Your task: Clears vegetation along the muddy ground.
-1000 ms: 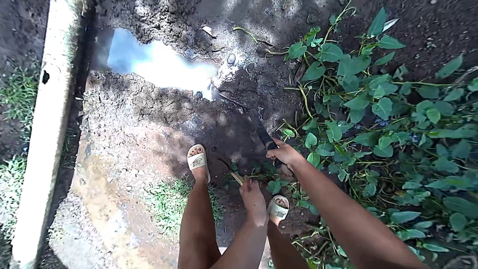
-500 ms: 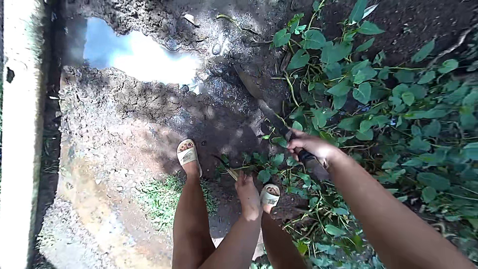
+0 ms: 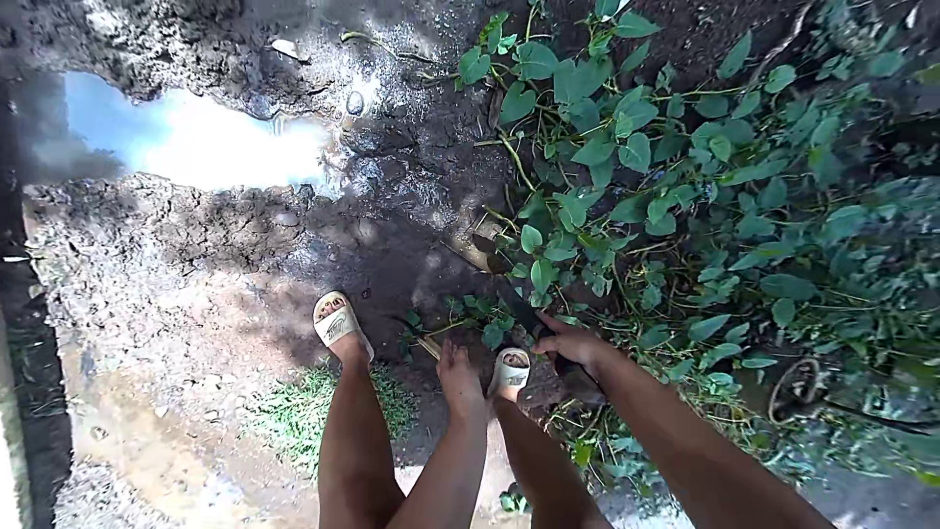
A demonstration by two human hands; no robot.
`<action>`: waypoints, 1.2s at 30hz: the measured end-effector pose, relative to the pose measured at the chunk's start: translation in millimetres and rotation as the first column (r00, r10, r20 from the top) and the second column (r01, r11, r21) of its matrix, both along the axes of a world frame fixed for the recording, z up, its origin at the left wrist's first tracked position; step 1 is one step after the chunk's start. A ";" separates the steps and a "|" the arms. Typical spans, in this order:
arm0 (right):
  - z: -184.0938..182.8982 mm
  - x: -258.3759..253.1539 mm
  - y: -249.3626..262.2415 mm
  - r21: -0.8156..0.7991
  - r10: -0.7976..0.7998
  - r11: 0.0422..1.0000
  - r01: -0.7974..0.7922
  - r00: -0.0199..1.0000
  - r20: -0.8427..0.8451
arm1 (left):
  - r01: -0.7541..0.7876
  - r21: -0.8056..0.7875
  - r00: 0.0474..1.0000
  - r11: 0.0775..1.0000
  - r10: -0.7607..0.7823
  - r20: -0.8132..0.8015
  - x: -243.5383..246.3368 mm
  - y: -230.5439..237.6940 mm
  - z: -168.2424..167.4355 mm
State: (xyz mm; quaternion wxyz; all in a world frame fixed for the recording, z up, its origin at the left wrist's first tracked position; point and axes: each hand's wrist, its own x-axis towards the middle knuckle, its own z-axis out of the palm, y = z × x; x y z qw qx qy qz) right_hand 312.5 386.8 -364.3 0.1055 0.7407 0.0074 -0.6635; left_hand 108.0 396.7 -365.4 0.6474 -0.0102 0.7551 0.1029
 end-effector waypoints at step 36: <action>-151.7 -117.3 -81.4 0.064 0.122 0.988 -0.140 0.965 0.232 | 0.257 0.071 0.954 0.964 -0.241 -0.178 -23.6 -15.3 -5.3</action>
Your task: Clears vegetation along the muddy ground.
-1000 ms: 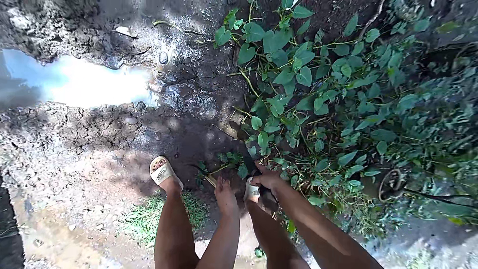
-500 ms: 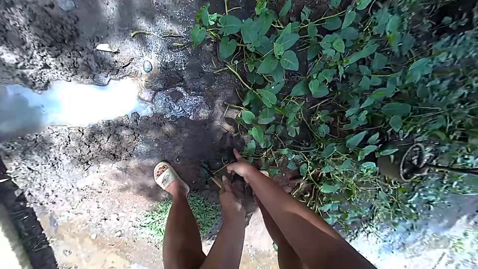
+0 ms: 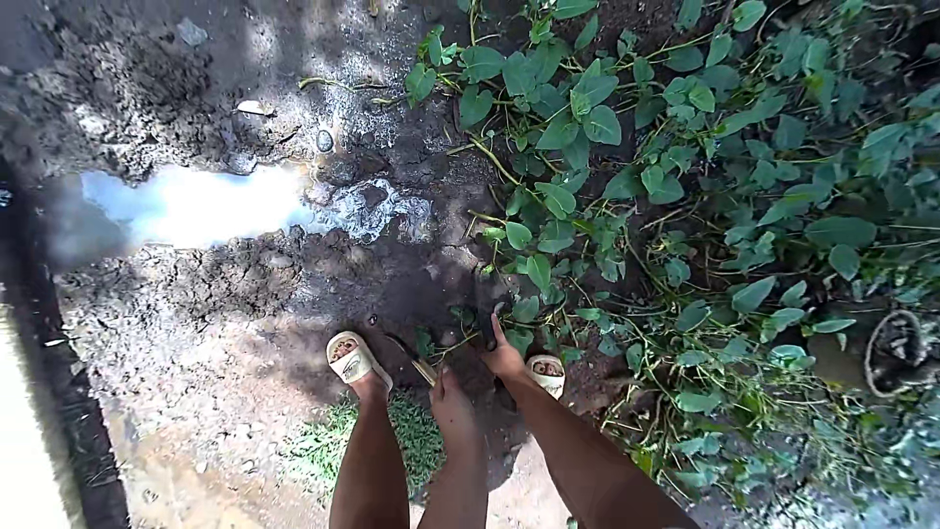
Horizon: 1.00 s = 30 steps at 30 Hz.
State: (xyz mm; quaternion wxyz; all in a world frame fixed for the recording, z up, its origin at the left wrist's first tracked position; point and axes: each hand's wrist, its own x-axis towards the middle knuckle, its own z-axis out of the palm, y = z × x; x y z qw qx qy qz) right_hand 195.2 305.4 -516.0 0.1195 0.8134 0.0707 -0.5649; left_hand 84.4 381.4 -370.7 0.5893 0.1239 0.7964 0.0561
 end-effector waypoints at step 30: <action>138.3 120.1 190.4 0.374 -0.189 0.895 0.244 0.966 -0.178 | -0.215 -0.067 0.957 0.974 0.224 0.182 10.3 -5.0 15.7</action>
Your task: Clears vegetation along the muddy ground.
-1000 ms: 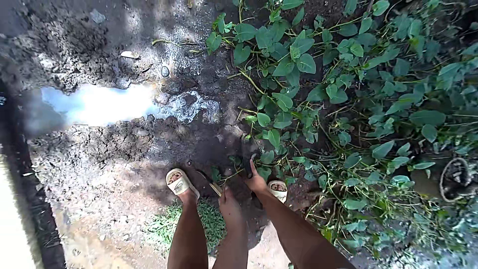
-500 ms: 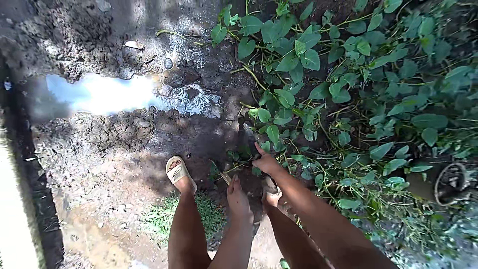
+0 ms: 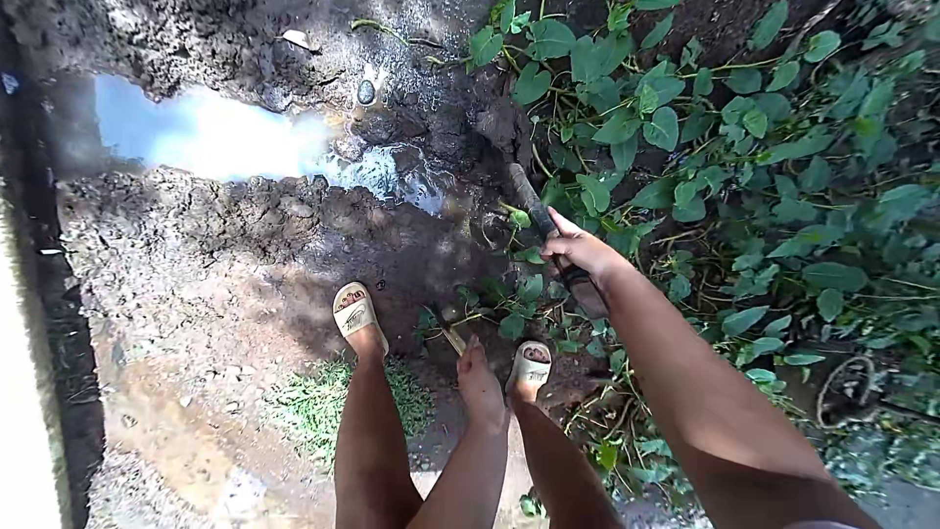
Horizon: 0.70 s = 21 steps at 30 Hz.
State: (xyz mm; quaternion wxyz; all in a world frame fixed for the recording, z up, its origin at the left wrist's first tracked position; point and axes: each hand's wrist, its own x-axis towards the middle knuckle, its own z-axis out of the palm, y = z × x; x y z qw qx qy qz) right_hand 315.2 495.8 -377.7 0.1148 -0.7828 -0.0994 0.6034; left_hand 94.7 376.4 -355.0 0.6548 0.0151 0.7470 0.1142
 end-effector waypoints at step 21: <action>-0.2 -16.3 -129.9 -0.273 0.193 0.927 -0.257 0.952 -0.238 | 0.051 0.001 0.999 0.999 -0.050 -0.019 15.6 -4.5 -3.2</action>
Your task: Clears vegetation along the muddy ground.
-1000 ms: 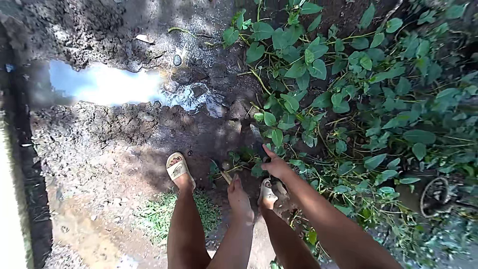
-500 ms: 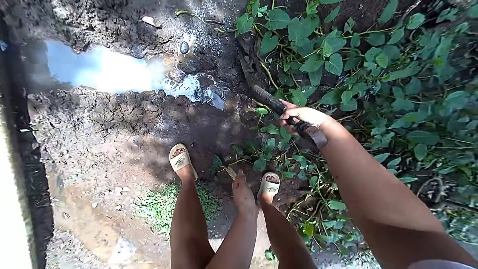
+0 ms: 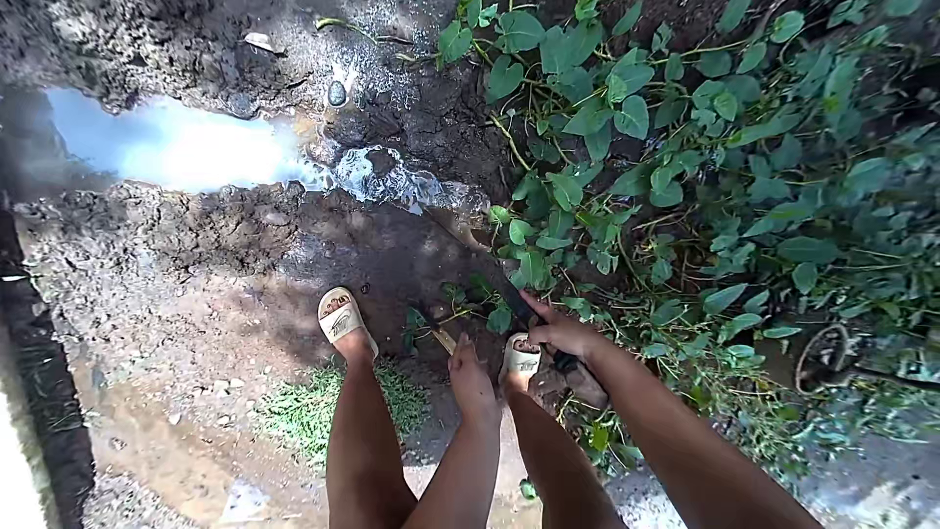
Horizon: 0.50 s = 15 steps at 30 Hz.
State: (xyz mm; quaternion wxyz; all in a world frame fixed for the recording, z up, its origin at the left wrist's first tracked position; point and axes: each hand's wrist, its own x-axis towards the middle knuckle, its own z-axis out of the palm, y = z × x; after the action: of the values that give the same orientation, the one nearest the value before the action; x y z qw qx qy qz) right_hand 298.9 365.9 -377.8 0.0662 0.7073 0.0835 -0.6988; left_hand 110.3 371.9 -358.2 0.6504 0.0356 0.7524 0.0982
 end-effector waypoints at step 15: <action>94.2 62.7 -122.0 -0.237 0.169 0.958 -0.165 0.986 -0.003 | 0.102 0.012 0.995 0.995 -0.102 -0.019 17.6 -16.1 -8.1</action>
State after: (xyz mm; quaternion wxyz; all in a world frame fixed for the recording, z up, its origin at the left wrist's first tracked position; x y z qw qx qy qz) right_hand 361.6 243.9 -283.6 0.2092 0.6909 0.0585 -0.6895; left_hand 127.8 355.9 -366.3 0.6475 0.0790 0.7547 0.0696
